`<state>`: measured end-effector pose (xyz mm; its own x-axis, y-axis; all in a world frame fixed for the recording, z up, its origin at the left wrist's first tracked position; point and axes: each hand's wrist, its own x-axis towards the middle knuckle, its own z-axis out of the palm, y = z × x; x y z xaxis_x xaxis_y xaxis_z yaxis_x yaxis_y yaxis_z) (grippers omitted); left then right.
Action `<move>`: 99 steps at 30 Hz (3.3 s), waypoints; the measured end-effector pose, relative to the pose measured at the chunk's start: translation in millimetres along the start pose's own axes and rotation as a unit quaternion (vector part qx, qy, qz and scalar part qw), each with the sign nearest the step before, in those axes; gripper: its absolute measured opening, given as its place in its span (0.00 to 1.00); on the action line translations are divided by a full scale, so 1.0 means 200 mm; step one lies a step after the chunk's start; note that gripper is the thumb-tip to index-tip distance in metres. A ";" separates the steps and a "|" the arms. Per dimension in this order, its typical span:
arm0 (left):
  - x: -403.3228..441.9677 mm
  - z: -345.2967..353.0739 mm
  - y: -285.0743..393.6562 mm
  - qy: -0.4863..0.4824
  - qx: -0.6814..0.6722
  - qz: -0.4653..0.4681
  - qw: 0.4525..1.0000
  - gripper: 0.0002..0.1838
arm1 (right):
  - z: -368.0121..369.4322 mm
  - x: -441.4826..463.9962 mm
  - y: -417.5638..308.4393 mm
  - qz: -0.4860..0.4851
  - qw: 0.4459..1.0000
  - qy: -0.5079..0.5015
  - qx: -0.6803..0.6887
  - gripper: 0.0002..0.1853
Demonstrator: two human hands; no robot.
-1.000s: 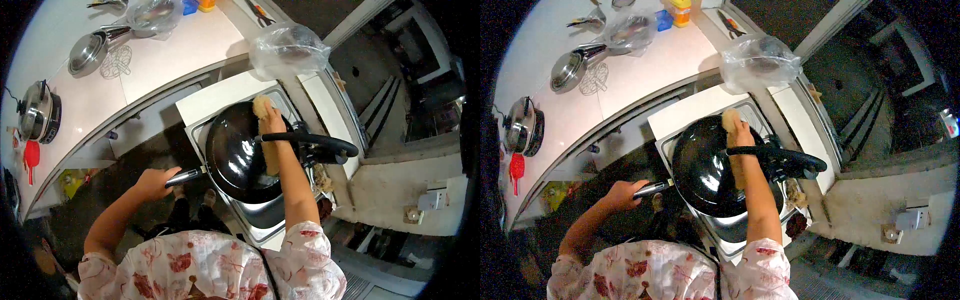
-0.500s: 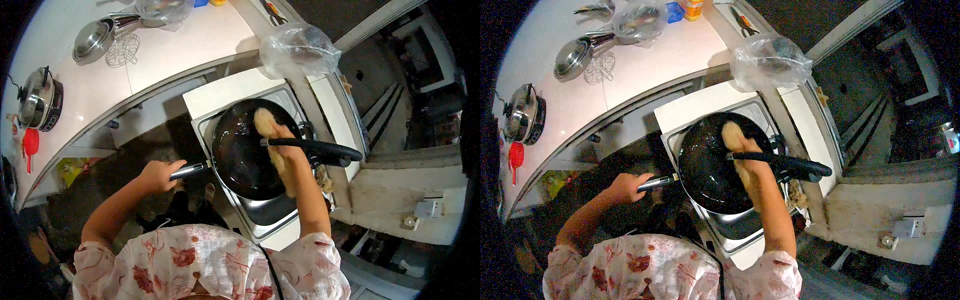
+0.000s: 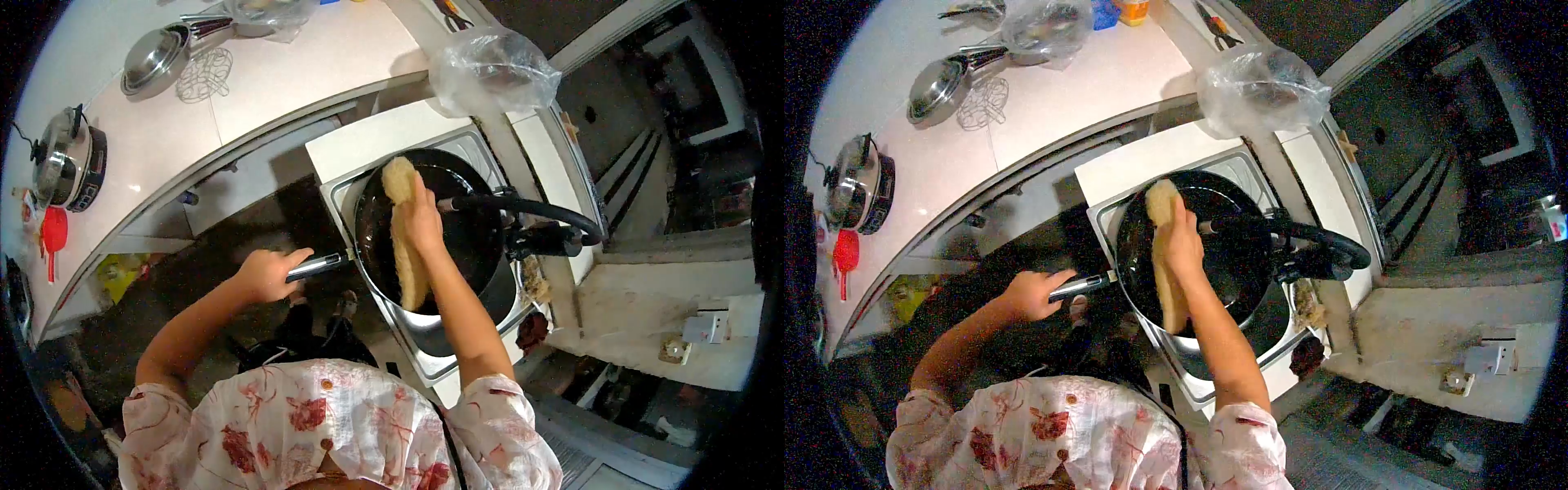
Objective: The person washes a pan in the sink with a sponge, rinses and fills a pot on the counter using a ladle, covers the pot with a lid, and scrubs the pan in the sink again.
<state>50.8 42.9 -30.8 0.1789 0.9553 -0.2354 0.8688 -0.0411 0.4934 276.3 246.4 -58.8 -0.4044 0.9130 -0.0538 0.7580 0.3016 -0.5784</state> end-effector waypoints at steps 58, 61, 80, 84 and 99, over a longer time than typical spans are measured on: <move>0.01 -0.03 0.03 0.010 -0.023 -0.003 1.000 0.30 | -0.27 0.29 0.49 -0.031 0.936 0.094 -0.338 0.12; 0.02 -0.01 0.00 0.005 -0.022 -0.007 1.000 0.30 | -0.32 0.25 0.50 0.119 0.919 -0.063 -0.372 0.13; 0.02 0.00 -0.01 0.008 -0.020 -0.008 1.000 0.31 | -0.24 -0.63 0.12 0.004 0.874 -0.413 -0.255 0.11; 0.02 0.00 0.00 0.011 -0.022 -0.004 1.000 0.30 | -0.13 -0.49 0.13 -0.134 0.950 -0.280 0.035 0.15; 0.02 -0.03 0.02 -0.018 -0.023 -0.022 0.999 0.29 | -0.40 -0.44 0.42 0.187 0.953 -0.021 0.239 0.36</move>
<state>51.8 47.4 -25.4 0.1586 0.9449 -0.2862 0.8538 0.0143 0.5204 415.8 213.7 -37.4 -0.1799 0.9175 -0.3547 0.5371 -0.2105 -0.8168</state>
